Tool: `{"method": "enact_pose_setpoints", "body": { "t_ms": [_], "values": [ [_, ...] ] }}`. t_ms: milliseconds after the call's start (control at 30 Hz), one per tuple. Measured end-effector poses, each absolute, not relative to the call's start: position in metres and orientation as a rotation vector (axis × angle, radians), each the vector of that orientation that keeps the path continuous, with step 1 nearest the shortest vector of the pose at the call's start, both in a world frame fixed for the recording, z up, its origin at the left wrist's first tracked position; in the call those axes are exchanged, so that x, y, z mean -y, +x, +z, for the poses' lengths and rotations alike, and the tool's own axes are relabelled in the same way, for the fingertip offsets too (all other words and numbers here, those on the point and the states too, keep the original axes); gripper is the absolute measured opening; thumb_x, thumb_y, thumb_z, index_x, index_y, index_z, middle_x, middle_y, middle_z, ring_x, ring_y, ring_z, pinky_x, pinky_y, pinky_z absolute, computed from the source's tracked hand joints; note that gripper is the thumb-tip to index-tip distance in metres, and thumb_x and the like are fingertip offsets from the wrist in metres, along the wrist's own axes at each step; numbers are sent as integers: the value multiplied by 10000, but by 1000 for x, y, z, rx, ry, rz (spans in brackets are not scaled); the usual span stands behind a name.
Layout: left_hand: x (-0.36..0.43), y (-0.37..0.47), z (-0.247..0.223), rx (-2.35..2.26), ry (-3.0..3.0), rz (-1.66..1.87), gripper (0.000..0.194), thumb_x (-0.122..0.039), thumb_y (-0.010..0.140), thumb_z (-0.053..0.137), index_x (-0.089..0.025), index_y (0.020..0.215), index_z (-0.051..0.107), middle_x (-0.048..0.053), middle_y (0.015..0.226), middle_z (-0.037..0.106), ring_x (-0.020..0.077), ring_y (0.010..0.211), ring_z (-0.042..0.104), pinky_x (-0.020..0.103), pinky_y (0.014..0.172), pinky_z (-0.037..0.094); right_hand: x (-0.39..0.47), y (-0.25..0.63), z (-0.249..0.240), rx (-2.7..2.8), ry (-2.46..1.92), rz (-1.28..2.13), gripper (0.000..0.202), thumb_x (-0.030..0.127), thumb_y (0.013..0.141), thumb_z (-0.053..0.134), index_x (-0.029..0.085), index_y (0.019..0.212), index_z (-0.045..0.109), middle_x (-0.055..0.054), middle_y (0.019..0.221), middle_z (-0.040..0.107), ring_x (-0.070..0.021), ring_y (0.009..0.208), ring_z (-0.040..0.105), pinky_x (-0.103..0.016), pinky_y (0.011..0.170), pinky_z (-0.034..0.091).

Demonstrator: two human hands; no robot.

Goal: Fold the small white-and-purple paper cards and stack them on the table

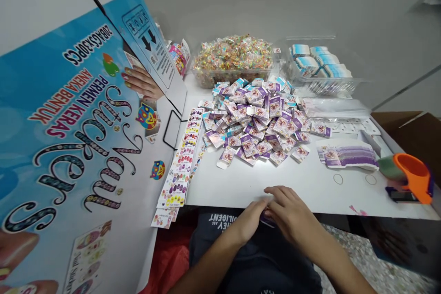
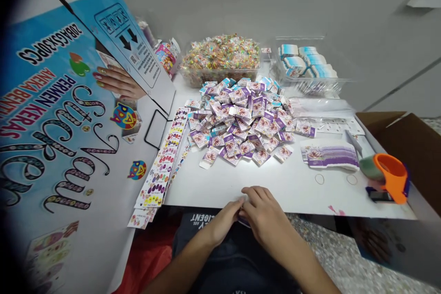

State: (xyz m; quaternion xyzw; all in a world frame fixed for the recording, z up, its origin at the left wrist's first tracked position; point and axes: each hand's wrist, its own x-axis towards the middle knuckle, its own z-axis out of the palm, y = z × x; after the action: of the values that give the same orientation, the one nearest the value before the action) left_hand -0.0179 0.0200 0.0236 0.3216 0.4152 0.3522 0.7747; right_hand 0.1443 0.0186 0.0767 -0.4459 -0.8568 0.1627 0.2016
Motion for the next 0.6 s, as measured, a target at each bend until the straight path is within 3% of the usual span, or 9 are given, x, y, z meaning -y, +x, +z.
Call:
{"method": "enact_pose_setpoints", "body": {
  "t_ms": [167, 300, 367, 467, 600],
  "values": [
    [-11, -5, 17, -827, 419, 848, 412, -558, 835, 698, -146, 828, 682, 40, 811, 680, 191, 806, 613, 329, 812, 478, -19, 140, 76, 2369, -1248, 356, 143, 165, 983, 542, 219, 974, 674, -110, 1249, 652, -290, 1131, 572, -574, 986, 462],
    [-12, -4, 18, -921, 313, 876, 336, -464, 719, 767, -155, 713, 635, 9, 696, 625, 165, 709, 566, 295, 707, 459, -14, 136, 70, 2366, -1259, 348, 105, 170, 978, 555, 224, 1001, 641, -108, 1291, 645, -294, 1159, 583, -617, 1042, 413],
    [-13, -3, 21, -888, 248, 903, 276, -415, 700, 725, -155, 726, 639, 13, 698, 623, 171, 709, 569, 295, 692, 460, -7, 134, 62, 2282, -1244, 318, 117, 167, 969, 571, 214, 1069, 608, -138, 1304, 630, -300, 1175, 589, -608, 1039, 426],
    [-12, -2, 24, -825, 156, 906, 272, -415, 692, 638, -155, 771, 646, 34, 709, 628, 212, 742, 605, 328, 703, 482, 6, 134, 48, 2068, -1240, 288, 286, 137, 941, 604, 203, 1215, 556, -179, 1303, 594, -306, 1191, 581, -551, 985, 490],
    [-4, -8, 21, -1027, 301, 897, 279, -412, 717, 630, -155, 820, 661, 69, 840, 668, 245, 879, 625, 333, 771, 492, 19, 138, 38, 2016, -1188, 570, 372, 127, 947, 587, 231, 1301, 545, -166, 1351, 548, -277, 1231, 557, -436, 943, 559]
  ]
}}
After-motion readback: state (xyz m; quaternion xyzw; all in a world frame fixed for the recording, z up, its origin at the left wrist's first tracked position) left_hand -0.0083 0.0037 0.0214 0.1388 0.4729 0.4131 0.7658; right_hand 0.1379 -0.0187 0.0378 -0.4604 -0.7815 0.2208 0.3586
